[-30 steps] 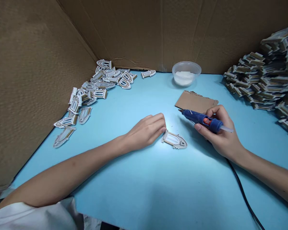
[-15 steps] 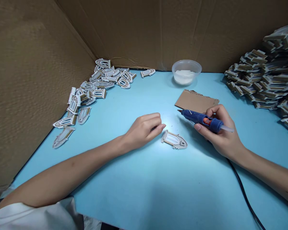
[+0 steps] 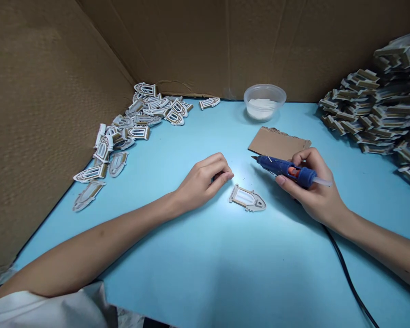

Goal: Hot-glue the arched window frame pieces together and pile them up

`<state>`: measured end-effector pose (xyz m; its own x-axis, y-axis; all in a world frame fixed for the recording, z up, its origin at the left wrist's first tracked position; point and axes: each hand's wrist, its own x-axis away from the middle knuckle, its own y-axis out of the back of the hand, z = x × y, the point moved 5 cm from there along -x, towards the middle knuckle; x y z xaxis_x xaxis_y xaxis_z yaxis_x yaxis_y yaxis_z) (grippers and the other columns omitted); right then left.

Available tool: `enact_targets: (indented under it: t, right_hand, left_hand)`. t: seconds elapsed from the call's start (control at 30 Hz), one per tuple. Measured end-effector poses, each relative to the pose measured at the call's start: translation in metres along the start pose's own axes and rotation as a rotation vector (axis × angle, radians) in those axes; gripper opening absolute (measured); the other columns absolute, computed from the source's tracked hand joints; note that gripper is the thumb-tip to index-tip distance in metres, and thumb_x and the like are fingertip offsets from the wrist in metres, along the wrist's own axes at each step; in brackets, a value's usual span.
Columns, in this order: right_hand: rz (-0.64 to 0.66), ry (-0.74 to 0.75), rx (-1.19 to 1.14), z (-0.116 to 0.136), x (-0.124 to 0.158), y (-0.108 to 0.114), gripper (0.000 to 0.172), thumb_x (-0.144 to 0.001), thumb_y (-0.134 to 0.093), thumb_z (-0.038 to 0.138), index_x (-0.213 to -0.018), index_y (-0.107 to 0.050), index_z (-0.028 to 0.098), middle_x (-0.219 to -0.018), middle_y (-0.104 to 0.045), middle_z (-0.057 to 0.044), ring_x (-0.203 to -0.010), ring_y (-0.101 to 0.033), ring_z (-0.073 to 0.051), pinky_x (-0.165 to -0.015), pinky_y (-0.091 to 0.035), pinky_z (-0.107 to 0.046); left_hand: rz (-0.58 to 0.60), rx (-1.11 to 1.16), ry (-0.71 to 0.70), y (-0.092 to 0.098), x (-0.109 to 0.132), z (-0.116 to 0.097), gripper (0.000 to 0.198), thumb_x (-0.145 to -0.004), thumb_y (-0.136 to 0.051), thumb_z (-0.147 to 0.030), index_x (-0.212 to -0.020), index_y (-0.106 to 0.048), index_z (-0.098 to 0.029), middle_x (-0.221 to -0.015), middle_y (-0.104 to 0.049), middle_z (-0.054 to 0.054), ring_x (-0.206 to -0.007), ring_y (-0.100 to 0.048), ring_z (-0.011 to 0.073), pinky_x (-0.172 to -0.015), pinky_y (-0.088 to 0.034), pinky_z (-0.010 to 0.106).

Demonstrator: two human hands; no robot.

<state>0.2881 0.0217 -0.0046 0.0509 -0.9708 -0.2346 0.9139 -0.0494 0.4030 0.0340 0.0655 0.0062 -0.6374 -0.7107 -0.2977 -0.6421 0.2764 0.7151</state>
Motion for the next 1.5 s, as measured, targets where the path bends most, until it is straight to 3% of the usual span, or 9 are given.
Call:
enact_targets:
  t: [0.33,0.47,0.6,0.7,0.83,0.97,1.13,1.27,1.5]
  right_hand:
    - [0.010,0.030,0.028,0.003,0.000,-0.003,0.034,-0.092,-0.075,0.038,-0.097,-0.044,0.026,-0.085,-0.051,0.003,-0.072,-0.045,-0.015,-0.065,-0.036,-0.030]
    - [0.020,0.053,0.062,0.006,0.001,-0.005,0.034,-0.094,-0.072,0.041,-0.098,-0.042,0.026,-0.084,-0.052,0.003,-0.071,-0.046,-0.015,-0.064,-0.037,-0.029]
    - [-0.008,0.082,0.269,0.006,0.002,-0.001,0.033,-0.095,-0.066,0.045,-0.101,-0.039,0.027,-0.085,-0.056,0.003,-0.067,-0.049,-0.015,-0.062,-0.039,-0.028]
    - [-0.039,0.087,0.521,0.005,0.001,0.003,0.029,-0.094,-0.062,0.041,-0.105,-0.039,0.026,-0.089,-0.060,0.001,-0.065,-0.052,-0.017,-0.062,-0.037,-0.029]
    - [-0.037,0.073,0.673,0.005,-0.003,0.004,0.026,-0.087,-0.060,0.026,-0.106,-0.043,0.025,-0.096,-0.066,-0.004,-0.072,-0.057,-0.023,-0.065,-0.031,-0.032]
    - [-0.029,0.048,0.779,0.005,-0.006,0.001,0.026,-0.082,-0.056,0.020,-0.107,-0.047,0.023,-0.097,-0.066,-0.007,-0.071,-0.055,-0.024,-0.065,-0.027,-0.033]
    - [-0.028,0.141,0.855,0.013,-0.005,-0.009,0.024,-0.085,-0.057,0.023,-0.109,-0.053,0.020,-0.110,-0.063,-0.011,-0.094,-0.058,-0.029,-0.079,-0.038,-0.038]
    - [-0.053,0.255,0.912,0.025,0.002,-0.018,0.034,-0.081,-0.062,0.022,-0.115,-0.058,0.018,-0.127,-0.060,-0.016,-0.112,-0.052,-0.033,-0.092,-0.038,-0.044]
    - [-0.094,0.484,0.886,0.042,0.014,-0.021,0.034,-0.083,-0.070,0.034,-0.111,-0.062,0.016,-0.128,-0.062,-0.015,-0.112,-0.049,-0.030,-0.096,-0.037,-0.044]
  left_hand:
    - [-0.017,0.040,0.014,-0.001,0.002,0.004,0.047,-0.104,-0.057,-0.027,-0.064,-0.035,-0.014,-0.067,-0.035,-0.003,-0.062,-0.033,0.0079,-0.062,-0.026,0.027]
    - [-0.096,0.061,0.086,0.003,0.002,0.008,0.049,-0.102,-0.061,-0.032,-0.062,-0.040,-0.014,-0.066,-0.039,-0.002,-0.063,-0.037,0.0083,-0.063,-0.029,0.026]
    - [-0.197,-0.006,0.203,0.008,0.002,0.017,0.018,-0.103,-0.055,-0.023,-0.091,-0.066,-0.014,-0.088,-0.059,0.003,-0.076,-0.050,0.0106,-0.070,-0.037,0.024]
    - [-0.206,-0.025,0.195,0.009,0.003,0.019,0.032,-0.100,-0.045,-0.010,-0.120,-0.068,-0.017,-0.111,-0.063,0.007,-0.087,-0.055,0.0113,-0.076,-0.041,0.023]
    - [-0.054,0.062,-0.005,0.004,0.003,0.004,0.034,-0.100,-0.049,-0.015,-0.129,-0.067,-0.017,-0.121,-0.062,0.011,-0.104,-0.059,0.0162,-0.092,-0.049,0.030]
    - [0.191,-0.023,-0.236,-0.008,0.007,-0.016,0.055,-0.091,-0.075,-0.045,-0.138,-0.064,-0.020,-0.128,-0.061,0.015,-0.119,-0.056,0.0262,-0.107,-0.047,0.043]
    - [0.166,-0.101,-0.223,-0.010,0.010,-0.017,0.025,-0.095,-0.068,-0.039,-0.105,-0.072,-0.017,-0.115,-0.063,0.013,-0.108,-0.058,0.0232,-0.098,-0.049,0.039]
    - [-0.031,0.001,-0.137,0.000,0.007,-0.004,0.036,-0.098,-0.058,-0.041,-0.075,-0.067,-0.015,-0.113,-0.063,0.012,-0.104,-0.061,0.0221,-0.093,-0.050,0.036]
    - [-0.083,-0.032,0.045,0.000,-0.005,0.011,0.039,-0.095,-0.062,-0.055,-0.089,-0.075,-0.020,-0.123,-0.065,0.011,-0.117,-0.064,0.0268,-0.098,-0.055,0.038]
